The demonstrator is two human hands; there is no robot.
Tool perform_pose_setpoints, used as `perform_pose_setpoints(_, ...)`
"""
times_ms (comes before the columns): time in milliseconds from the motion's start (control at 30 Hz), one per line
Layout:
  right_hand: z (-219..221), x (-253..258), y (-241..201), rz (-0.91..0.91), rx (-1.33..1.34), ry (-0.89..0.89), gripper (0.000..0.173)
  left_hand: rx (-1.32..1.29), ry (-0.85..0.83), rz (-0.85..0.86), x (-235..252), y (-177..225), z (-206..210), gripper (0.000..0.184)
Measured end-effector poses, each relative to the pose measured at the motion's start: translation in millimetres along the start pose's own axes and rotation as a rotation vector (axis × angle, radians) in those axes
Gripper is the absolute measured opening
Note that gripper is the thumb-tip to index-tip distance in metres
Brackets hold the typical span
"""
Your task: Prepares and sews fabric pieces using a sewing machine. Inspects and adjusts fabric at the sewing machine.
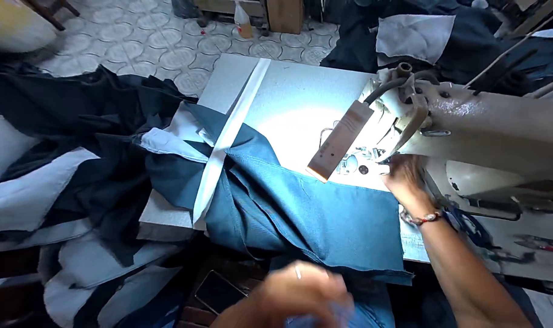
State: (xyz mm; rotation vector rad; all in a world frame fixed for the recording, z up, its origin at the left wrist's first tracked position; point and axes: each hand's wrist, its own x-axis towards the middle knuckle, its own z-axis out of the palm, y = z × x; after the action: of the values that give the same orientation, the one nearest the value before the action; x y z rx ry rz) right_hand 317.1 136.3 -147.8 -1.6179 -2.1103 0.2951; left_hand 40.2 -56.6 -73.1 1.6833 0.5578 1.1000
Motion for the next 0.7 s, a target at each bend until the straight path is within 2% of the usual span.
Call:
perform_pose_setpoints(67, -6.7, 1.7, -2.9, -0.004, -0.125, 0.067, 0.023, 0.581, 0.191, -0.084, 17.1, -26.2, -4.1, 0.03)
perform_pose_setpoints(100, -6.3, 1.1, -8.2, -0.025, -0.115, 0.092, 0.022, 0.773, 0.228, -0.128, 28.0, -38.4, -4.4, 0.03)
perform_pose_setpoints(167, 2.5, -9.0, -17.1, -0.14, -0.064, 0.147, 0.022, 0.957, 0.212, -0.198, 56.5, -61.1, -7.6, 0.03)
perform_pose_setpoints(300, 13.1, -46.0, -32.2, -0.272, -0.016, 0.005, 0.027, 1.054, 0.054, -0.388, 119.9, -124.1, -37.0, 0.032)
perform_pose_setpoints(367, 16.0, -60.3, -32.0, -0.268, -0.013, -0.028, 0.029, 1.039, -0.024, -0.456, 145.5, -153.0, -56.9, 0.035)
perform_pose_setpoints(433, 23.4, -68.5, -26.0, -0.237, 0.033, -0.016, 0.032, 1.023, -0.1, -0.389, 160.2, -172.1, -77.9, 0.027)
perform_pose_setpoints(500, 33.4, -72.5, -18.9, -0.225, 0.092, 0.047, 0.033, 0.983, -0.195, -0.242, 169.6, -195.6, -103.1, 0.024)
perform_pose_setpoints(533, 36.1, -73.4, -17.2, -0.225, 0.111, 0.073, 0.033, 1.009, -0.226, -0.218, 177.7, -204.8, -113.0, 0.022)
perform_pose_setpoints(567, 37.1, -73.7, -16.9, -0.226, 0.12, 0.088, 0.032, 1.073, -0.234, -0.263, 190.3, -208.6, -120.0, 0.022)
perform_pose_setpoints(600, 37.6, -73.9, -17.2, -0.227, 0.125, 0.098, 0.032, 1.127, -0.21, -0.402, 208.2, -202.7, -122.7, 0.026)
perform_pose_setpoints(633, 37.6, -73.6, -17.1, -0.228, 0.128, 0.104, 0.032, 1.161, -0.117, -0.523, 228.8, -192.1, -123.6, 0.029)
perform_pose_setpoints(700, 37.8, -72.7, -16.5, -0.224, 0.131, 0.115, 0.032, 1.109, 0.29, -0.548, 264.2, -171.6, -129.0, 0.032)
